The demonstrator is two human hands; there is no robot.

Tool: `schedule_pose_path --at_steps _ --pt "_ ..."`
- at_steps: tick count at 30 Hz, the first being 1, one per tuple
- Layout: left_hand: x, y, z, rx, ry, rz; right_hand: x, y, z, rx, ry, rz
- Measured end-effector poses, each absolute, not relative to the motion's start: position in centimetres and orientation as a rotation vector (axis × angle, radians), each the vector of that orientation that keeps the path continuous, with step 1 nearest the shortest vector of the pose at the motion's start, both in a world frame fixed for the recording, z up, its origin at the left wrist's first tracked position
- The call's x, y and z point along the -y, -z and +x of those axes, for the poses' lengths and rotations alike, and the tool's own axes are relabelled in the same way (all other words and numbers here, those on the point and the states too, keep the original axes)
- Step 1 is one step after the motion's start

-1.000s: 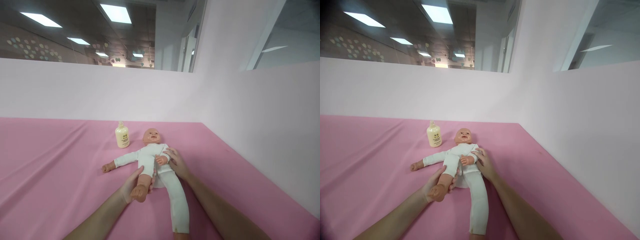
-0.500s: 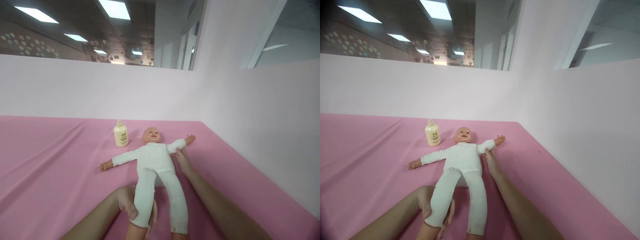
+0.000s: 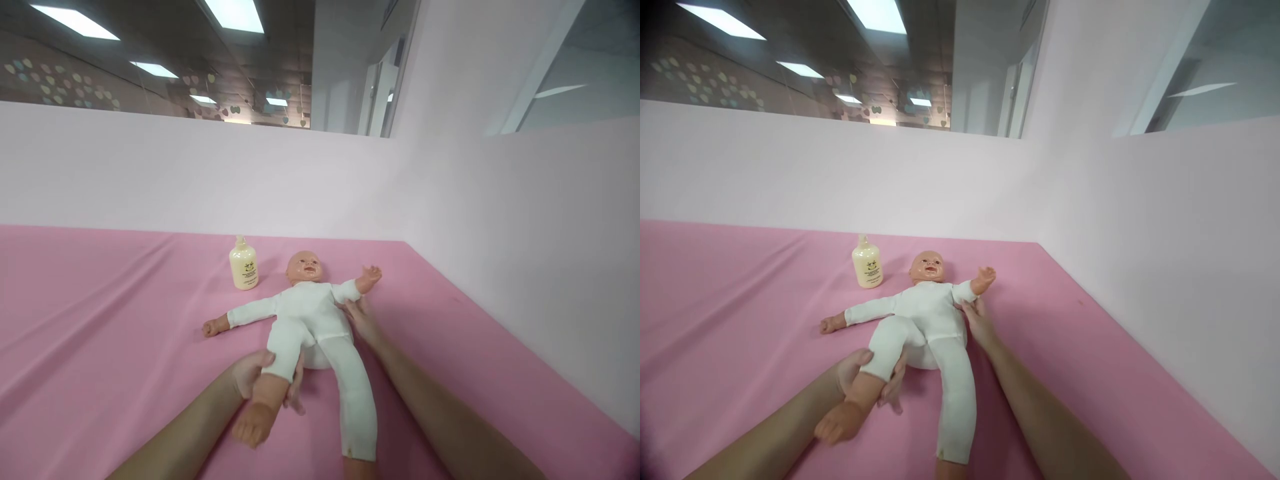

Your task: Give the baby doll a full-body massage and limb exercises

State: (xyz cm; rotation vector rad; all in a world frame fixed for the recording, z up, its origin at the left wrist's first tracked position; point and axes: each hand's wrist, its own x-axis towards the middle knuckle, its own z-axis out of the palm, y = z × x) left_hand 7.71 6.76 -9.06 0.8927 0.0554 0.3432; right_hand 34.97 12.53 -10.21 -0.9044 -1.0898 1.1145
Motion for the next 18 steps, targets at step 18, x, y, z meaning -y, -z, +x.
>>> schedule_pose_path --at_steps 18 --pt "-6.6 8.6 7.7 -0.048 -0.258 1.006 -11.5 10.1 34.0 1.31 -0.888 -0.967"
